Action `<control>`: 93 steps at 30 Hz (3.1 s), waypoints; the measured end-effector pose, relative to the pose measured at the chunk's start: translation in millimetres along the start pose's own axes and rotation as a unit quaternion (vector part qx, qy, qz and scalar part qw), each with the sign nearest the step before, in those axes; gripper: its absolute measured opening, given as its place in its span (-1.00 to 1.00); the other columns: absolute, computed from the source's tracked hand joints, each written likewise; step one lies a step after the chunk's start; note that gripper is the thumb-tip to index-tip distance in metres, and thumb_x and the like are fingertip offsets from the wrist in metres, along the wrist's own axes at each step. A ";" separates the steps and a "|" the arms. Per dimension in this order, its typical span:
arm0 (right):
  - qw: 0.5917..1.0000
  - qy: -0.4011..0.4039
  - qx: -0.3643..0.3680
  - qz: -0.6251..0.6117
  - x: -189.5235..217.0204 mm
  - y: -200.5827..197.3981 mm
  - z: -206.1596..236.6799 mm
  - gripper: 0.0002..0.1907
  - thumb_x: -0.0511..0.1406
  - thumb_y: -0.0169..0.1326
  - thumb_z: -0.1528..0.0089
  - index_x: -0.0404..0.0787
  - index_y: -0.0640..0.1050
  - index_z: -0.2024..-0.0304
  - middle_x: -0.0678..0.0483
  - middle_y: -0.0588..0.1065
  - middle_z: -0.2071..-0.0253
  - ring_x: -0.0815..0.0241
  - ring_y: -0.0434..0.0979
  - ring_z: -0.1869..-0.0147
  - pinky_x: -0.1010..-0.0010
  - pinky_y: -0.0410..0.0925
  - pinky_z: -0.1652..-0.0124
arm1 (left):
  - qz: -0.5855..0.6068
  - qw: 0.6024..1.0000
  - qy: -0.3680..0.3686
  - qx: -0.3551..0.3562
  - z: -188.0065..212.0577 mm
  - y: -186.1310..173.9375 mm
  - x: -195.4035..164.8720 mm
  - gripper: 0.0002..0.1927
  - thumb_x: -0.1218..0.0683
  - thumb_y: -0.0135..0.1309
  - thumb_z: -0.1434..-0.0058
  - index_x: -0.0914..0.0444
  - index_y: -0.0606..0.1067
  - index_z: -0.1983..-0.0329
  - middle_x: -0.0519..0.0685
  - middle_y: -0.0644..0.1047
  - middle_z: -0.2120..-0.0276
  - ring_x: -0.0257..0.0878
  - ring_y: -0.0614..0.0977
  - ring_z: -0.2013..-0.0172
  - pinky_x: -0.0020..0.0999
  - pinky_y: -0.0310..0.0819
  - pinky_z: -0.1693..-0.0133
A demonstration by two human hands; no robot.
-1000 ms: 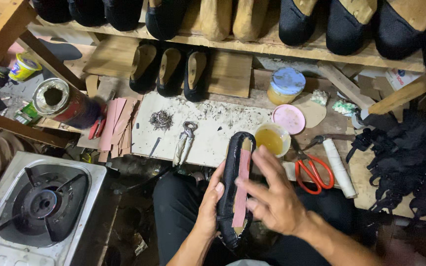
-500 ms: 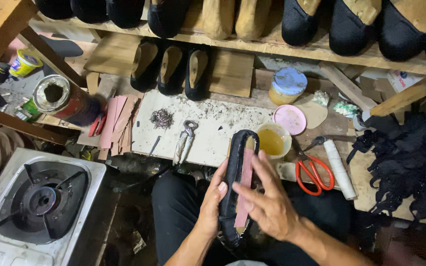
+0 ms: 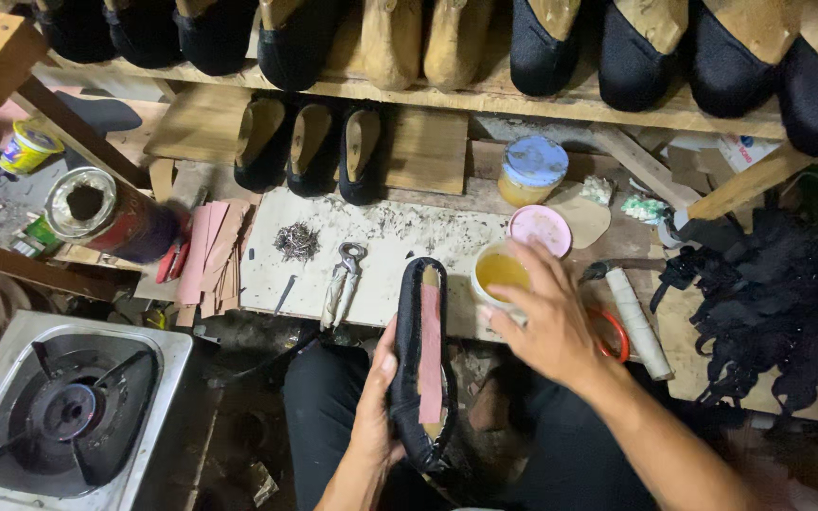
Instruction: The person sits on the floor at a workbench holding a black shoe upper with a pink insole board inside it. They apply a yellow adhesive from a small bowl onto the shoe's edge with their fingers, press and smooth the insole board and upper together, briefly place the shoe on a shelf, then pick it back up and continue pressing the glued edges.
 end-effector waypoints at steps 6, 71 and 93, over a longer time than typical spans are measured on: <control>0.987 0.030 0.124 0.096 -31.9 27.3 -14.2 -0.35 0.07 0.39 0.10 -0.26 0.72 0.14 -0.19 0.09 -0.49 -0.40 -0.11 -0.59 -0.34 -0.13 -0.29 | -0.005 1.000 0.005 0.017 0.4 3.5 -5.6 -0.09 -0.24 -0.01 -0.20 0.27 0.11 -0.52 0.11 0.34 -0.36 -0.10 0.42 -0.25 -0.17 0.31 -0.23; 0.976 -0.083 -0.054 -0.192 69.2 2.5 43.8 -0.53 -0.03 -0.09 -0.38 -0.09 0.61 -0.15 -0.31 -0.16 -0.61 -0.37 -0.35 -0.71 -0.16 -0.32 -0.54 | -0.145 0.978 0.110 0.103 8.6 27.7 -15.7 -0.06 -0.27 -0.17 -0.24 0.44 0.10 -0.52 0.14 -0.03 -0.59 -0.01 0.03 -0.56 -0.11 -0.14 -0.47; 0.995 0.071 0.034 0.067 -38.0 5.3 -6.5 -0.29 0.08 0.39 0.10 -0.27 0.65 0.09 -0.18 0.09 -0.47 -0.35 -0.14 -0.56 -0.44 -0.15 -0.30 | 0.059 0.997 0.002 -0.041 -5.1 -37.2 19.2 -0.25 -0.22 -0.21 -0.38 0.22 0.19 -0.55 0.08 0.46 -0.19 -0.16 0.54 0.00 -0.25 0.45 0.03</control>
Point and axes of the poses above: each hand's wrist, its own z-axis away from the middle knuckle, its own y-axis out of the palm, x = y × z, the point moved 10 cm from there along -z, towards the middle knuckle
